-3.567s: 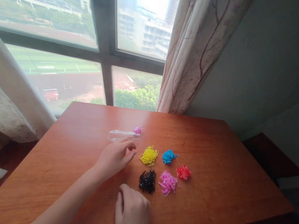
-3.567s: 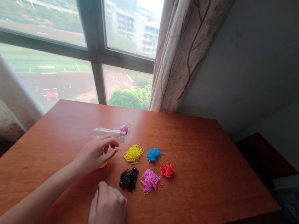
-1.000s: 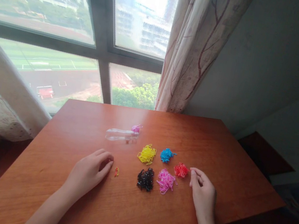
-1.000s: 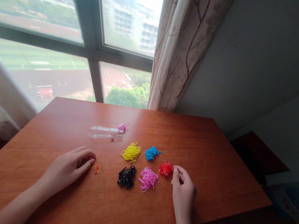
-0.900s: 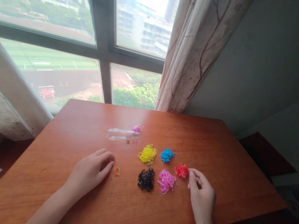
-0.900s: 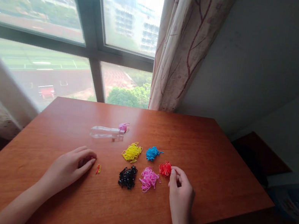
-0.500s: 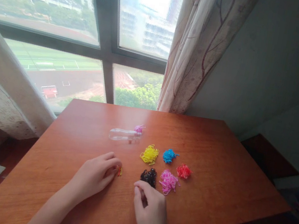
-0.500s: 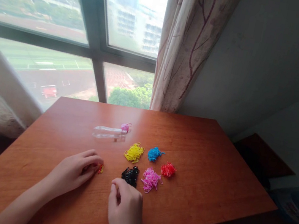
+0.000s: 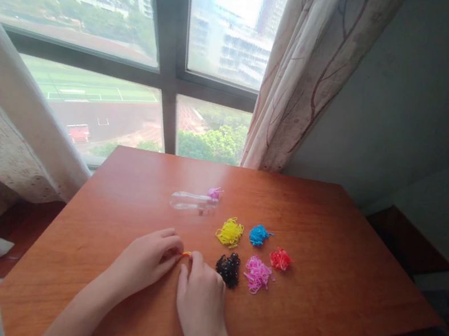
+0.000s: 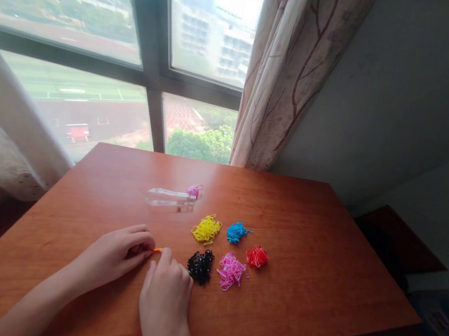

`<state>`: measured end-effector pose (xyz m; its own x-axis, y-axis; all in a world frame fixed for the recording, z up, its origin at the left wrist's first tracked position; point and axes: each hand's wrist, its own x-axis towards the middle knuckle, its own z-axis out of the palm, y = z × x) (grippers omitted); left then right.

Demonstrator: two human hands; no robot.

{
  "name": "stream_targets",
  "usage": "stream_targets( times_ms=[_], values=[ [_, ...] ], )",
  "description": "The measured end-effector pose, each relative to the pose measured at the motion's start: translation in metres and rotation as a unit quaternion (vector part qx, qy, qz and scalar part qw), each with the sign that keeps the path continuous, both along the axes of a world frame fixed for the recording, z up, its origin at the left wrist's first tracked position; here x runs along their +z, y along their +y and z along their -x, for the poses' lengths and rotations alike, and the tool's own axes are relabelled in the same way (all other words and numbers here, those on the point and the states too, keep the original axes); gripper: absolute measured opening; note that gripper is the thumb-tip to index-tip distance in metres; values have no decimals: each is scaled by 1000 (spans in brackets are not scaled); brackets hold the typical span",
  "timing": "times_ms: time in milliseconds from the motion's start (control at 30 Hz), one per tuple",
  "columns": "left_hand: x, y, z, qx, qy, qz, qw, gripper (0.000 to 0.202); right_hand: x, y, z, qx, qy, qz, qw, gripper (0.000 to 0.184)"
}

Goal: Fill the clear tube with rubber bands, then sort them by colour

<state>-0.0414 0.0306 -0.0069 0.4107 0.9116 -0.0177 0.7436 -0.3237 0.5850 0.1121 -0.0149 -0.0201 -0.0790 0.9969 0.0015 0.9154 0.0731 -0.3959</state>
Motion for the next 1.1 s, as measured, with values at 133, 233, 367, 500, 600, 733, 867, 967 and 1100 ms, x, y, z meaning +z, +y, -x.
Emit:
stream_targets(
  times_ms=[133,233,367,500,600,733,867,967,1100],
  values=[
    [-1,0,0,-2,-6,4,1000,14,-1,2,1,-9,2,5,1000,10],
    [-1,0,1,-1,-16,6,1000,14,-1,3,1,-15,-3,5,1000,10],
    [0,0,2,1,-40,16,999,13,-3,3,-1,-14,20,6,1000,11],
    [1,0,3,3,-66,37,997,12,-5,2,-3,-17,91,-9,996,11],
    [1,1,4,2,-85,53,995,12,-5,2,-4,-19,160,-28,986,10],
    [3,0,4,0,-124,89,988,12,-3,4,-5,-25,194,-51,979,10],
    [7,-1,4,4,-153,110,982,12,-2,6,-7,-30,207,-63,976,9],
    [9,-1,4,5,-162,118,980,12,-1,7,-9,-25,220,-69,973,11],
    [8,-1,5,7,-164,121,979,11,-1,7,-9,-16,239,-67,968,11]
  ],
)
